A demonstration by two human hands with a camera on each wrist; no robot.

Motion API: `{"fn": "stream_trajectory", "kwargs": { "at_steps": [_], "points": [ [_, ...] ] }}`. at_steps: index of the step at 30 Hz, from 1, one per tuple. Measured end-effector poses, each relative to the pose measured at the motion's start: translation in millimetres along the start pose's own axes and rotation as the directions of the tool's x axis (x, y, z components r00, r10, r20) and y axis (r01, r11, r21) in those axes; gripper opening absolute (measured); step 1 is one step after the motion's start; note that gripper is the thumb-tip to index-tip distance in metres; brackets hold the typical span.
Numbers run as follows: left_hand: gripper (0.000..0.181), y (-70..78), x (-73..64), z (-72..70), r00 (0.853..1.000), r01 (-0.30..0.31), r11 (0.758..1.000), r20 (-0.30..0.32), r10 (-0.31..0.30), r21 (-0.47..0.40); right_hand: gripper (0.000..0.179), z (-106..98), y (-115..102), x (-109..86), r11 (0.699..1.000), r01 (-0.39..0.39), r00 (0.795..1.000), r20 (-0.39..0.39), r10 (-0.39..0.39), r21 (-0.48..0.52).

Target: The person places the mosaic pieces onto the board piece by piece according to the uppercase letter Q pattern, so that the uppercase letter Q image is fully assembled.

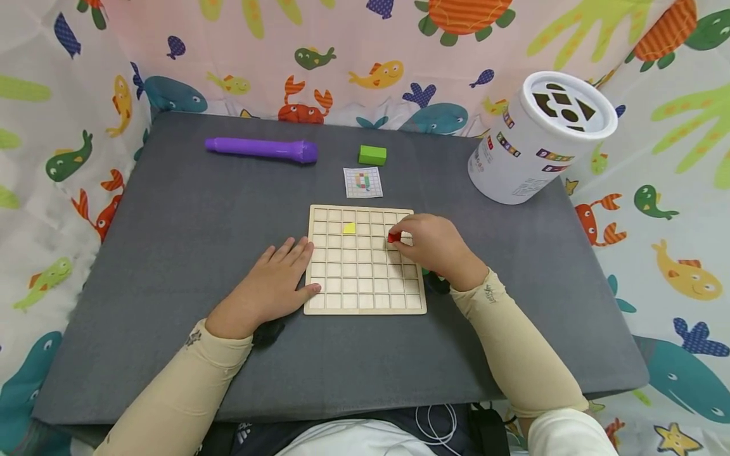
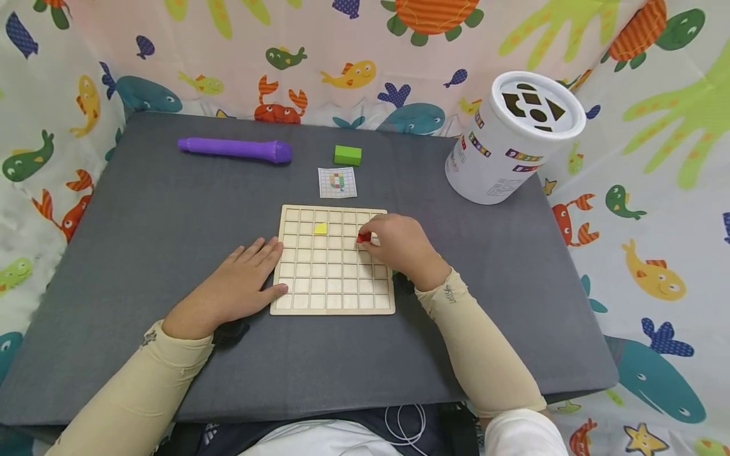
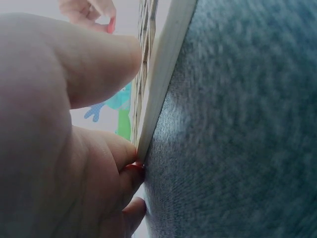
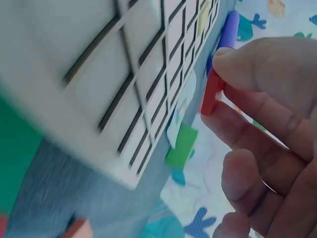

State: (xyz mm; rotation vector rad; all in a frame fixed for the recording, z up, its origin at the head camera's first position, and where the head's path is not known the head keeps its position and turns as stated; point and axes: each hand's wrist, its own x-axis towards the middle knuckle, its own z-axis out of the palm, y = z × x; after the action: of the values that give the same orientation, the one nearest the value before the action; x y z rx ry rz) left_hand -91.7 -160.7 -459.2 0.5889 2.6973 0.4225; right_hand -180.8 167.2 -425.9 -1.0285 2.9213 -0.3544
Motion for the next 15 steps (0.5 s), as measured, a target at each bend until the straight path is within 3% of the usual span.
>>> {"fn": "stream_trajectory", "kwargs": {
  "at_steps": [9, 15],
  "points": [
    [0.089, -4.4, 0.9, 3.8, 1.000, 0.002, 1.000, -0.007, -0.002, 0.010, 0.015, 13, -15, 33.0, 1.000, 0.012, 0.999, 0.051, -0.012, 0.003],
    [0.091, -4.8, 1.5, 3.1, 1.000, 0.013, 1.000, 0.003, -0.013, 0.009, 0.015, 20, -19, 45.2, 1.000, 0.000, 0.997, 0.071, -0.001, 0.016]
  ]
}}
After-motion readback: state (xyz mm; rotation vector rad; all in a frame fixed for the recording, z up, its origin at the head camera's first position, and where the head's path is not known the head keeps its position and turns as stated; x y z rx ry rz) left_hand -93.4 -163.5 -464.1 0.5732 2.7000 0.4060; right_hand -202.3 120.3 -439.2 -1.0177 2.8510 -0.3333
